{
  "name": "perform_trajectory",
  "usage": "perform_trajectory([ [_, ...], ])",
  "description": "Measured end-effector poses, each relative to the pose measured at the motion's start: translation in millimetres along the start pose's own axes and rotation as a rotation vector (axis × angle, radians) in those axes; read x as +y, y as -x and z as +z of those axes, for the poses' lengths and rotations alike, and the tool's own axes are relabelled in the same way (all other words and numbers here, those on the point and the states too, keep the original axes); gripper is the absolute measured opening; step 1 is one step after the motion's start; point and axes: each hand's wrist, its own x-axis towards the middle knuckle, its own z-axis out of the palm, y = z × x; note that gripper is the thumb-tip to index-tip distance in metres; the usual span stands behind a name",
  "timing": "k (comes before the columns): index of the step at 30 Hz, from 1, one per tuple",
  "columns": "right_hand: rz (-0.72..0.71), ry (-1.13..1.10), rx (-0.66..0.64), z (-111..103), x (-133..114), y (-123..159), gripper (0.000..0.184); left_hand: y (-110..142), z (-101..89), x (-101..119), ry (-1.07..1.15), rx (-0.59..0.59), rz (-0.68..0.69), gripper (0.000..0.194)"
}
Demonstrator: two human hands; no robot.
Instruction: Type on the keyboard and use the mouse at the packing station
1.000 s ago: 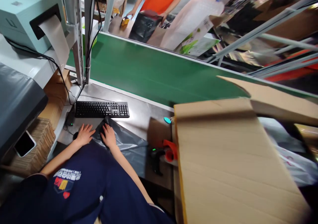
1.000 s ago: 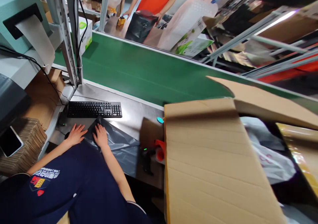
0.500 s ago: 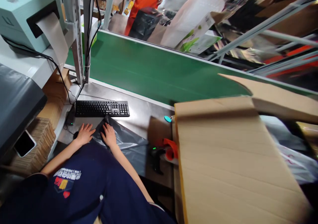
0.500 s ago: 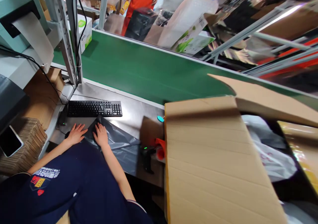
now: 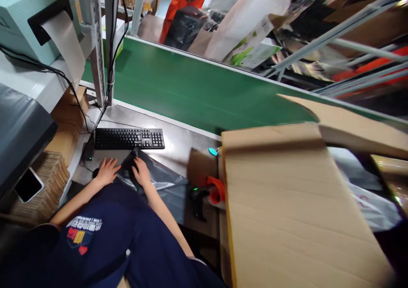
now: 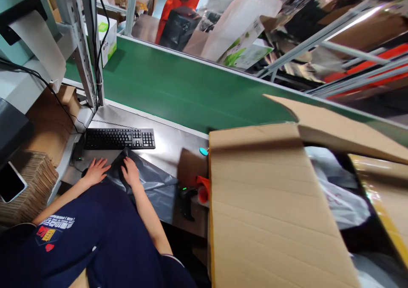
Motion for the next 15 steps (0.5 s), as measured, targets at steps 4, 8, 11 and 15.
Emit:
perform_trajectory([
  [4, 0.154, 0.024, 0.162, -34, 31, -17, 0.042, -1, 3.7, -2, 0.002, 0.016, 0.006, 0.056],
  [8, 0.381, 0.166, 0.229, -63, 64, -41, 0.046, -4, 7.3, -3, -0.002, 0.006, -0.003, 0.055],
  [11, 0.417, 0.215, 0.219, -73, 80, -60, 0.047, -4, 9.5, -4, 0.002, 0.013, 0.000, 0.055],
  [15, 0.394, 0.256, 0.218, -74, 92, -86, 0.046, -3, 10.7, -4, 0.002, 0.026, 0.001, 0.055],
])
